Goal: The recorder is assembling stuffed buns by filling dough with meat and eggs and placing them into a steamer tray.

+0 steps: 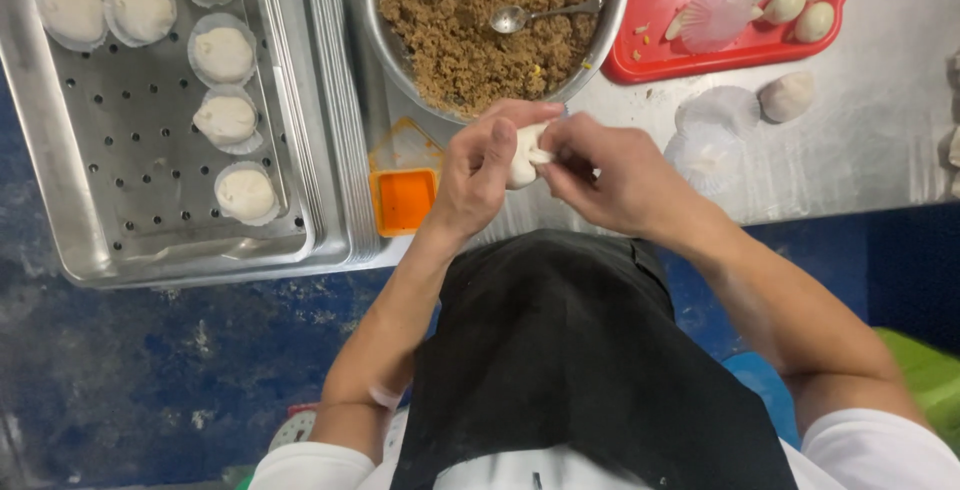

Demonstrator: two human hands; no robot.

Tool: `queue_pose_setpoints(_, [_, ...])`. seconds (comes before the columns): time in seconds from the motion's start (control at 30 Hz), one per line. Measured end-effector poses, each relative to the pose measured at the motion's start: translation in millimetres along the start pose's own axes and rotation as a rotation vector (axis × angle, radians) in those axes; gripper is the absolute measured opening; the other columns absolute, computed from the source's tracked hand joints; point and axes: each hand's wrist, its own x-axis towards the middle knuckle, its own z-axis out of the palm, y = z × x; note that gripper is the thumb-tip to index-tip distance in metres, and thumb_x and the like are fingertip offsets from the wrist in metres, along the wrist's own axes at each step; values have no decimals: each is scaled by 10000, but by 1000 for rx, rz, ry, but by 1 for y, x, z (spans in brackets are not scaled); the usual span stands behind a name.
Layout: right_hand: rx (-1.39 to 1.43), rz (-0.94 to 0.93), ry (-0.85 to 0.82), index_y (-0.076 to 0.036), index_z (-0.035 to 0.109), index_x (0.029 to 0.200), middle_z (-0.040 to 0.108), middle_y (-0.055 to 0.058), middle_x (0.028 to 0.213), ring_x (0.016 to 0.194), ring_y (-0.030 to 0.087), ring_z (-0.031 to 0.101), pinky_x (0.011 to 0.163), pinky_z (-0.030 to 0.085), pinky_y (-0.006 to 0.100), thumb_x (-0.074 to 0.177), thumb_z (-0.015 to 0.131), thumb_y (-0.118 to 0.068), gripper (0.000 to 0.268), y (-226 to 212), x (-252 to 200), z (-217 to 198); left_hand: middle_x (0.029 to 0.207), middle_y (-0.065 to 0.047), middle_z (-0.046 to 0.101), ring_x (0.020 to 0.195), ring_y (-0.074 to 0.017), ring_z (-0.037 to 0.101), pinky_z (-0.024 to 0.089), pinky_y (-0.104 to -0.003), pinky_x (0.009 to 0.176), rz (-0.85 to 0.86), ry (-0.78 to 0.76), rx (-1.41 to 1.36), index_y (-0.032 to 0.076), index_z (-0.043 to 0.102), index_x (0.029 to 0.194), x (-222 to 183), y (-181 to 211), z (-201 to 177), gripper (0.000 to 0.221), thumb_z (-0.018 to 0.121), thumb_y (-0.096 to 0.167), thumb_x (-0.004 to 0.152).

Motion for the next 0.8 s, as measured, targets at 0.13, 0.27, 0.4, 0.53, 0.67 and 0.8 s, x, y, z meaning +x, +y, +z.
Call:
queue_pose_setpoints(0.13, [-114,-121,21,-70,616,1119,703,119,838,733,273,718,663,566,368,918,733,-60,233,4,-7,6,1249,-122,715,1122,-201,699,569,-340,998,-83,-14,-69,25,715,1228,2,-12,0,654,362,568,1136])
queue_pose_setpoints(0.27, [-94,-81,17,-11,562,1162,701,118,846,742,266,713,651,558,372,952,712,-92,271,11,0,6,1221,-98,680,1029,-177,695,584,-306,887,-140,-45,-8,45,684,1273,3,-16,-4,654,331,575,1126])
queue_pose_setpoints(0.4, [67,109,87,-11,601,1150,738,121,860,718,245,727,628,563,362,1002,689,-113,200,18,11,4,1345,-82,595,1074,-173,665,556,-298,822,-178,67,-319,74,510,1423,7,-23,-6,582,314,528,1116])
queue_pose_setpoints(0.53, [-47,164,158,-15,619,1127,711,153,802,678,276,714,623,547,368,999,694,-117,180,29,6,13,1274,-84,613,1038,-158,634,540,-289,769,-248,98,-451,78,493,1454,-2,-25,0,594,308,528,1115])
queue_pose_setpoints(0.67, [-120,-50,167,-35,573,1177,703,130,918,819,296,732,701,568,365,1034,704,-122,213,31,3,18,1215,-78,631,982,-132,594,533,-274,789,-228,72,-214,52,516,1493,-7,-18,3,688,277,583,1128])
queue_pose_setpoints(0.8, [-283,-162,185,-58,609,1184,631,125,1008,827,309,687,679,545,407,933,774,-114,306,9,12,6,1213,-67,620,994,-129,600,542,-278,801,-150,49,-97,51,496,1488,-7,-16,5,708,229,599,1128])
